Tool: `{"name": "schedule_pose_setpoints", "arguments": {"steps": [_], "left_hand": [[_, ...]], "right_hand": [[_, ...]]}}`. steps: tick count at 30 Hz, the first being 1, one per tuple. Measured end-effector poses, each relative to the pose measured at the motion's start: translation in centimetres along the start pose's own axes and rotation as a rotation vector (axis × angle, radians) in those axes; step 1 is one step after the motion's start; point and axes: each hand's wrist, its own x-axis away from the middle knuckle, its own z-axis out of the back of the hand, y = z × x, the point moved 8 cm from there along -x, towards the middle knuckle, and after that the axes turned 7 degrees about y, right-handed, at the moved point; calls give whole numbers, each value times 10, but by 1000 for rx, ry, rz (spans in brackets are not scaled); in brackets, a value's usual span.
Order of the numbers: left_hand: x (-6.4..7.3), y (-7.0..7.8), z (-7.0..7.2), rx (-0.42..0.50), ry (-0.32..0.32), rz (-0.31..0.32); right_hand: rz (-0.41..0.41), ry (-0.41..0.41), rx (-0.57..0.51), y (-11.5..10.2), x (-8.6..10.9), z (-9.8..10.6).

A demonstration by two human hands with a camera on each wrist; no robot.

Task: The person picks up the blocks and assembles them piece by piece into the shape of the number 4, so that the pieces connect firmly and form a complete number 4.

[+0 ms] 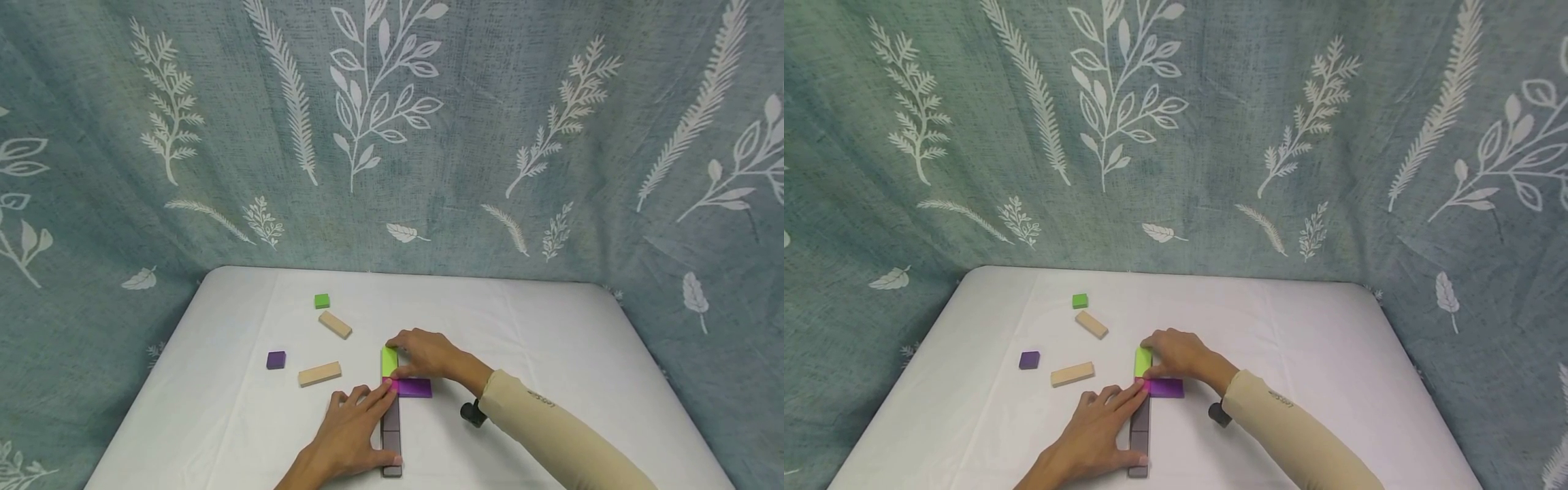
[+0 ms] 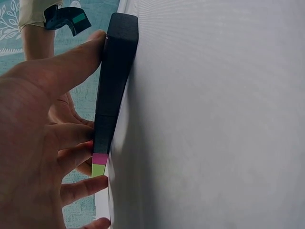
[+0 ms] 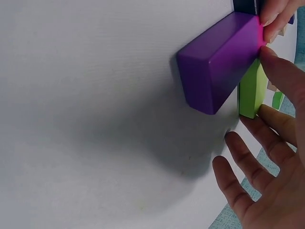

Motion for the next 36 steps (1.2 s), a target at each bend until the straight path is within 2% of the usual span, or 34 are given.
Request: {"name": "schedule_pose_setpoints", "arguments": {"steps": [12, 18, 36], "left_hand": [[0, 0, 1, 2, 9, -11], [0, -1, 1, 27, 1, 3], [2, 0, 3, 32, 11, -1]], "right_hand": [[-4, 16, -27, 2, 3, 2], [1, 41, -40, 2, 6, 5], [-23, 84, -81, 0, 29, 5]]}}
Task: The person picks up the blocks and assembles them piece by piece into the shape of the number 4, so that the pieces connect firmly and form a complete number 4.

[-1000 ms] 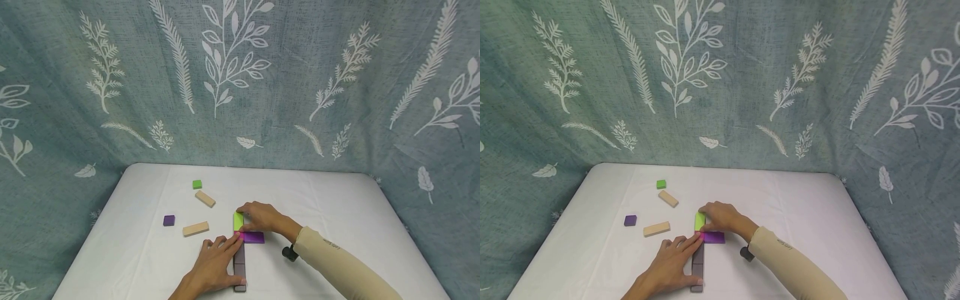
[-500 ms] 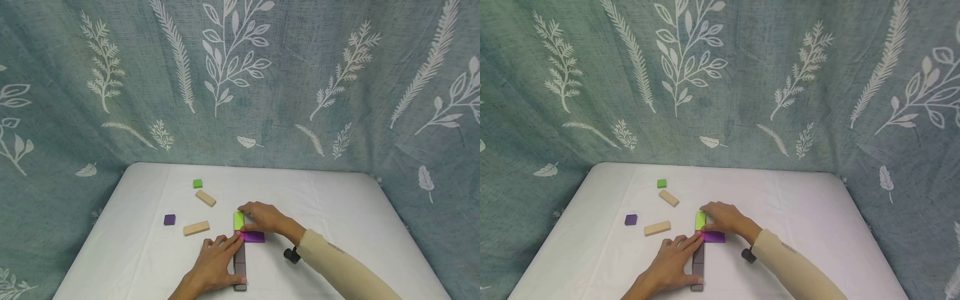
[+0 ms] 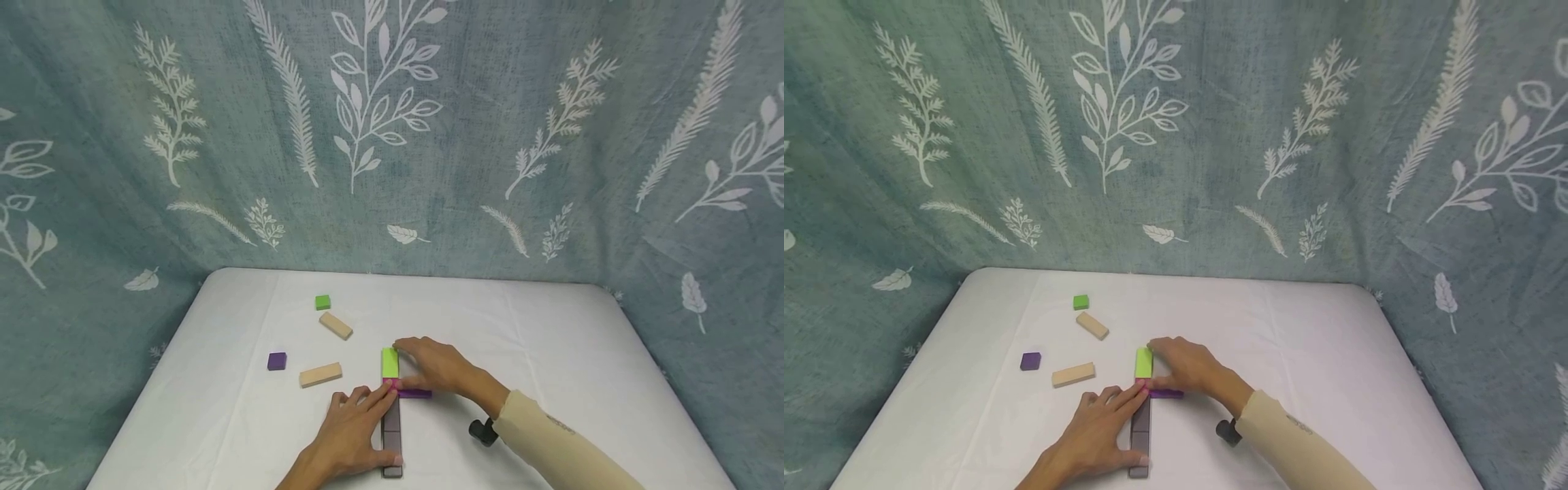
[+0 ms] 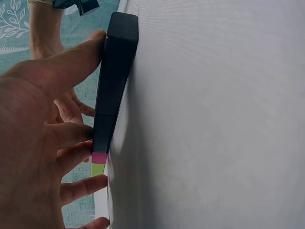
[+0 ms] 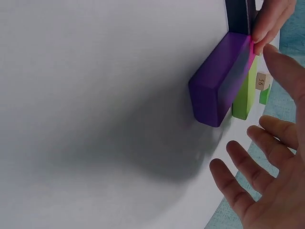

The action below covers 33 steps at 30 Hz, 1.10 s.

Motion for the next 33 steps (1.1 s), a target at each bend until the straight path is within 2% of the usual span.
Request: {"name": "schedule_pose_setpoints", "arguments": {"steps": [11, 17, 24, 33], "left_hand": [[0, 0, -4, 15, -32, 34], [-1, 0, -2, 16, -20, 22], [-1, 1, -2, -7, -10, 11], [-1, 1, -2, -23, 7, 4]], "right_hand": [[23, 20, -48, -4, 16, -3], [38, 47, -83, -8, 23, -6], [17, 75, -125, -8, 34, -12], [45, 88, -104, -9, 44, -23]]}}
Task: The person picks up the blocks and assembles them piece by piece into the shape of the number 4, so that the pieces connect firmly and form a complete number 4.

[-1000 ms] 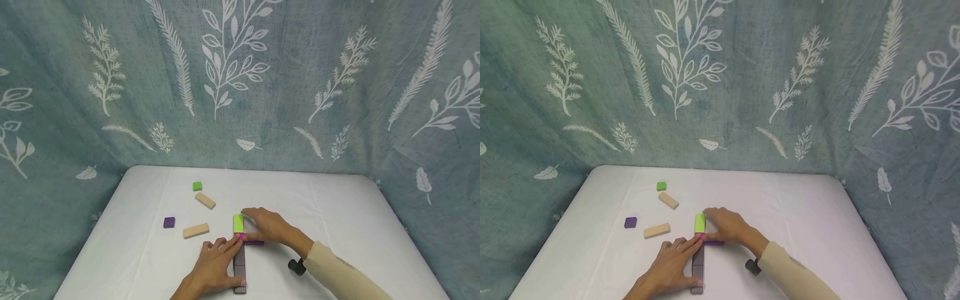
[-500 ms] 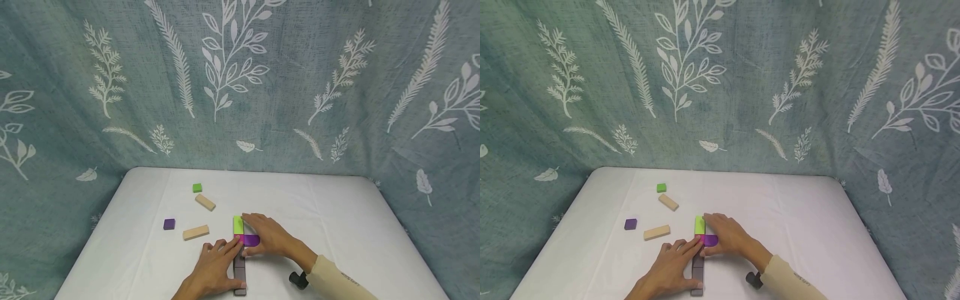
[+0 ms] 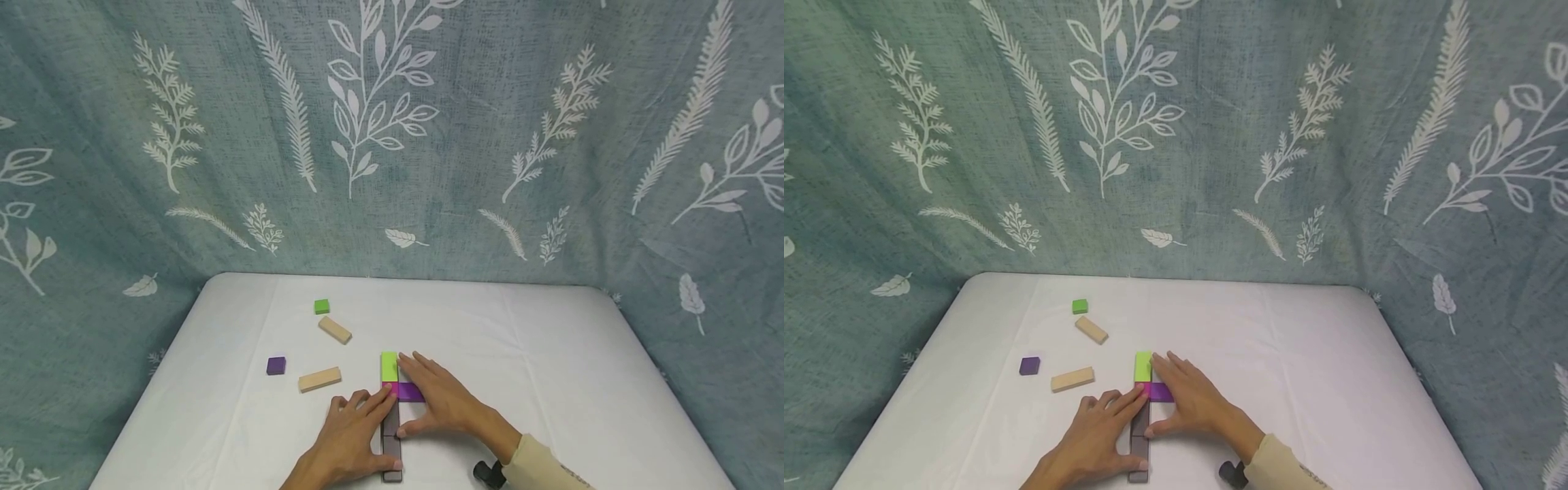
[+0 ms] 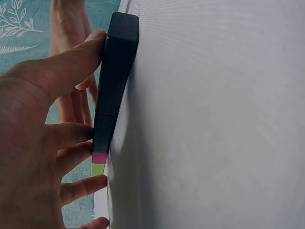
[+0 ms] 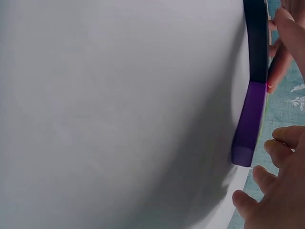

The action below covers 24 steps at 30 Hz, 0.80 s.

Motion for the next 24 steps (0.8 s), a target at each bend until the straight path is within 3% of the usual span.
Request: {"name": "schedule_pose_setpoints", "arguments": {"steps": [10, 24], "left_hand": [[0, 0, 0, 1, -1, -4], [1, 1, 1, -2, 5, -9]], "right_hand": [[40, 36, 25, -2, 2, -7], [56, -2, 28, -5, 1, -14]]}}
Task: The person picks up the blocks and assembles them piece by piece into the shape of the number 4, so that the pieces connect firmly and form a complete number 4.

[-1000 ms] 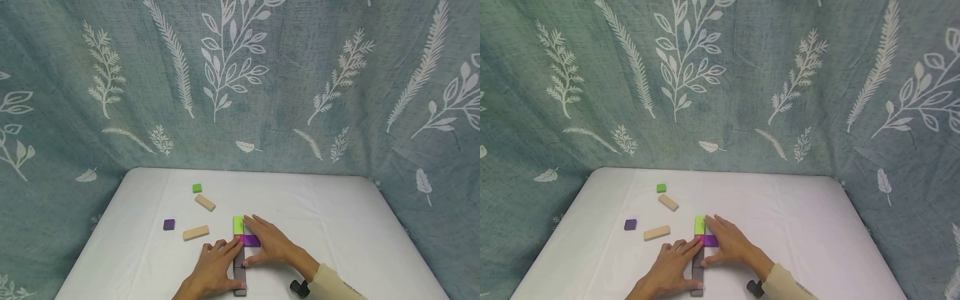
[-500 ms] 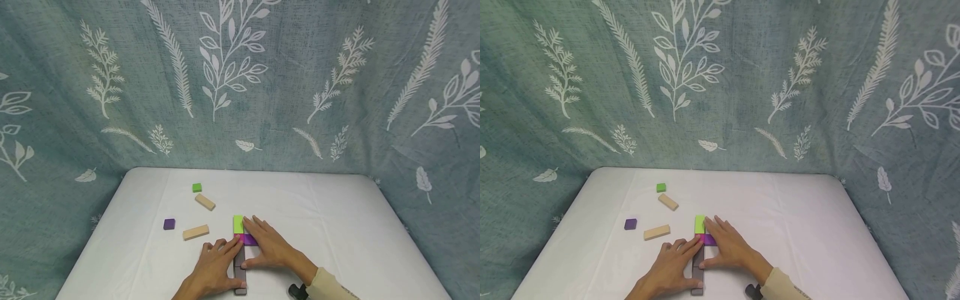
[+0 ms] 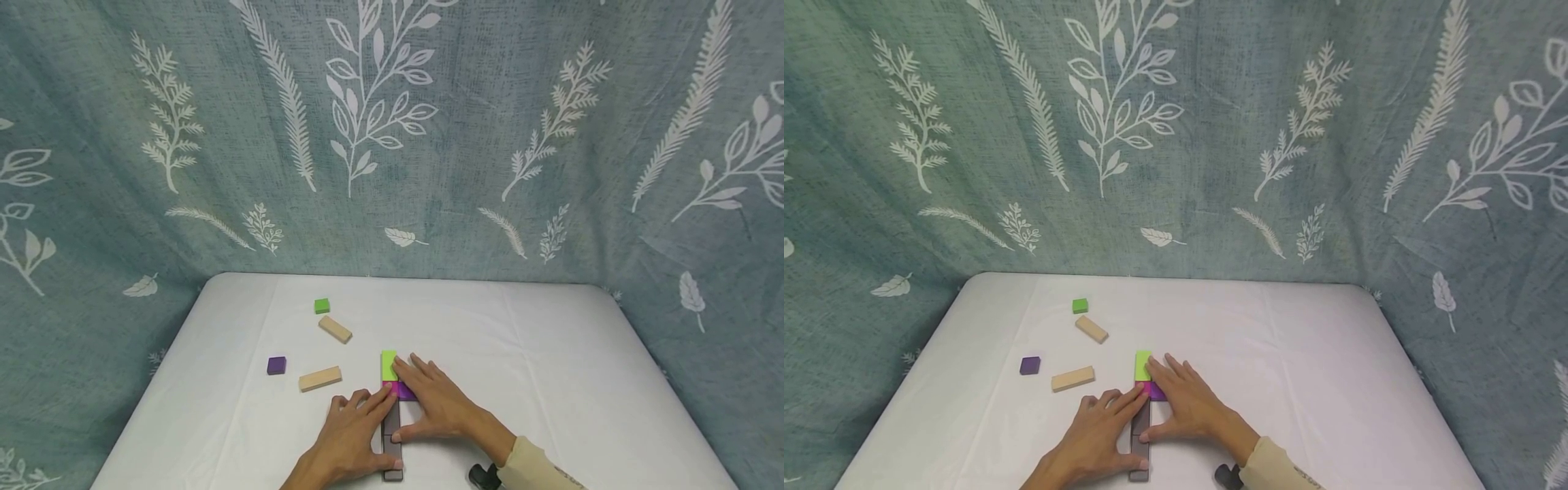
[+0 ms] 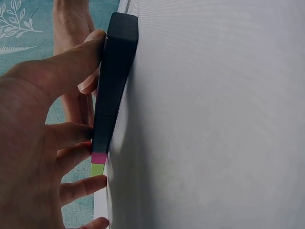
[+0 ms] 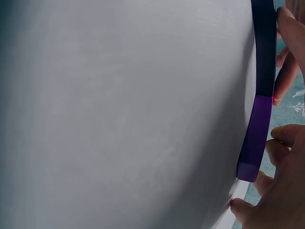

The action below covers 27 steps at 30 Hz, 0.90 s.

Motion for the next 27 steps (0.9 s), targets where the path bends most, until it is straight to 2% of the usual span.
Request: {"name": "schedule_pose_setpoints", "arguments": {"steps": [8, 27], "left_hand": [[0, 0, -1, 4, -4, 6], [-1, -1, -1, -1, 3, 0]], "right_hand": [[-15, -45, 8, -1, 0, -3], [-9, -61, 45, -3, 2, -3]]}}
